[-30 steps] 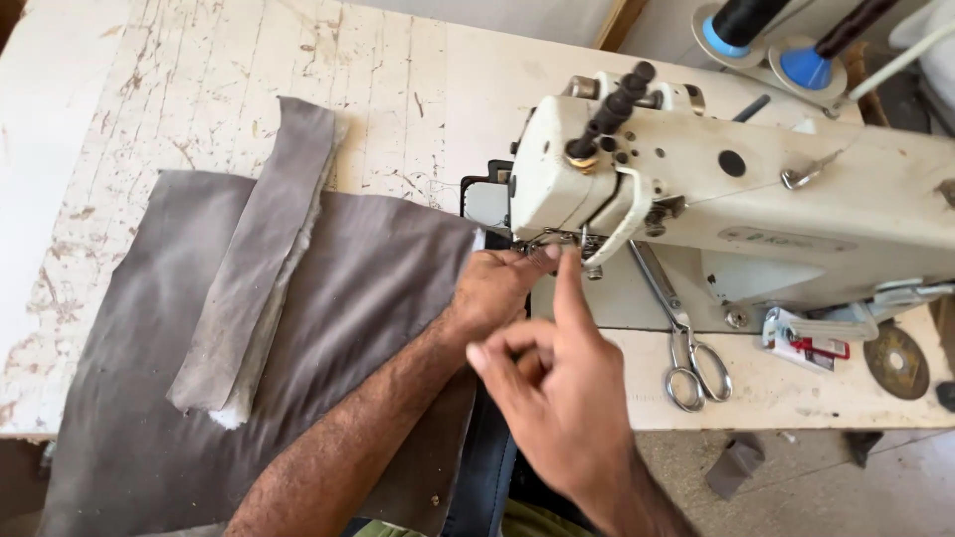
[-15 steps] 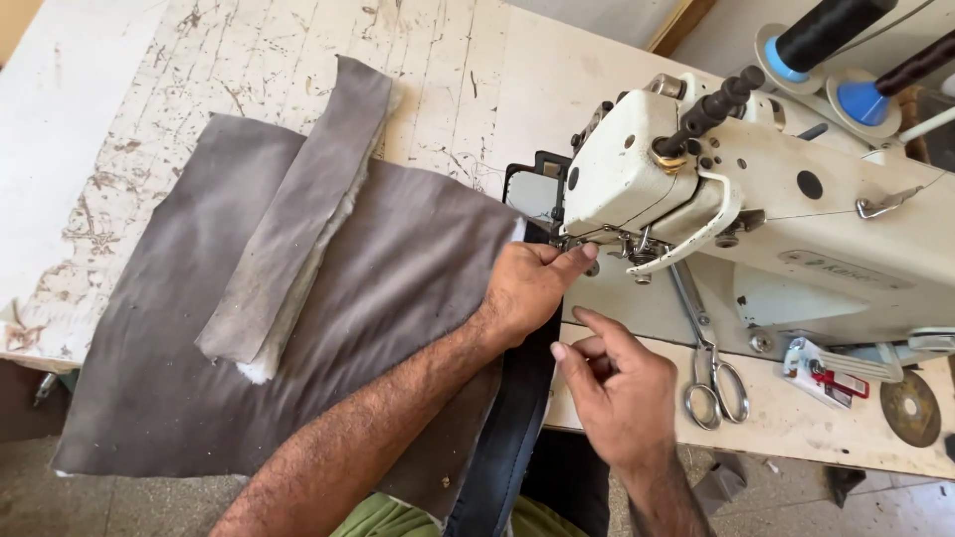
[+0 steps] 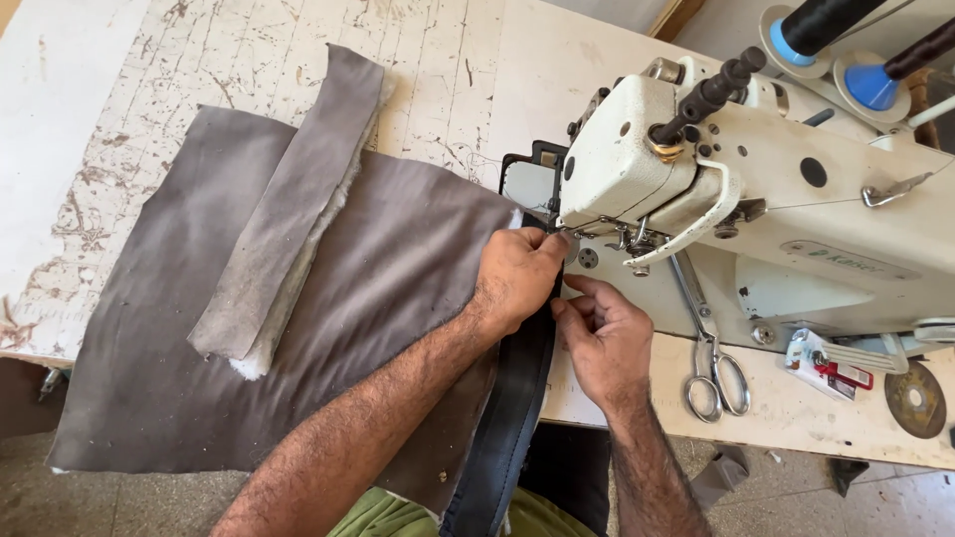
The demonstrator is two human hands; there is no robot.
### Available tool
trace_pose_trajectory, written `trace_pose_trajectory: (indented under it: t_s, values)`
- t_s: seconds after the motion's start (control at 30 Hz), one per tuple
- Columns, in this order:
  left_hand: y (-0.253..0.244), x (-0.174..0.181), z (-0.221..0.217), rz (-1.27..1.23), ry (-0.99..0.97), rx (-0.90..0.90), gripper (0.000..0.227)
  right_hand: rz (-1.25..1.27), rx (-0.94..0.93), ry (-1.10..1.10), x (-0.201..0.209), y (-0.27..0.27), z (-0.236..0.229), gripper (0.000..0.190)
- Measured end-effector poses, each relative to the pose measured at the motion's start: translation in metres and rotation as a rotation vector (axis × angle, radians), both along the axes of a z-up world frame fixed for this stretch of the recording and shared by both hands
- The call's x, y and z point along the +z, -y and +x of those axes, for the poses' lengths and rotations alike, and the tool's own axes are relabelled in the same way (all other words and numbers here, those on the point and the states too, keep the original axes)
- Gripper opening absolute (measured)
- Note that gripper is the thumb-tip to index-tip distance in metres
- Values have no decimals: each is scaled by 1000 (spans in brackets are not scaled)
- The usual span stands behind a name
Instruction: Sewing a black fabric strip onto a grey fabric piece using an industrial sewing machine and trimming thread with scissors
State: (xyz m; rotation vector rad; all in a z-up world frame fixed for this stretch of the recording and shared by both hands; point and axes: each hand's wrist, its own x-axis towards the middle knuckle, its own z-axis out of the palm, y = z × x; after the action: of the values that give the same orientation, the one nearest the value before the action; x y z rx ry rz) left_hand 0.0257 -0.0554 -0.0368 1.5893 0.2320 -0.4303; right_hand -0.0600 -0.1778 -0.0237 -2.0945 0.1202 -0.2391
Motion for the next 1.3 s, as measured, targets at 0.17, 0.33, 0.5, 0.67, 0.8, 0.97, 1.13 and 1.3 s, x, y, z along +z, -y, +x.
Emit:
trace_pose_trajectory:
  t_s: [0.17,0.33,0.5,0.67,0.8,0.97,1.13,1.3]
  values:
    - [4,-11,6,91,30,78,30,63,-10,-48,-8,6,0,27]
    - [0,11,5,169,85,130,26,63,14,-58,-19,11,2,29]
    - [1,10,4,193,127,135,26,37,23,-73,-7,-2,0,29]
    - [-1,5,11,228,146,109,27,11,19,-73,-9,0,2,27]
    - [-5,0,10,218,156,110,24,36,15,-68,-8,0,2,27]
    - [-34,32,-12,19,168,138,27,41,38,-63,-13,3,6,28]
    - [-52,51,-26,102,185,18,34,89,18,-88,-10,2,11,28]
    - [-52,48,-22,431,203,-249,32,83,17,-103,-7,4,9,28]
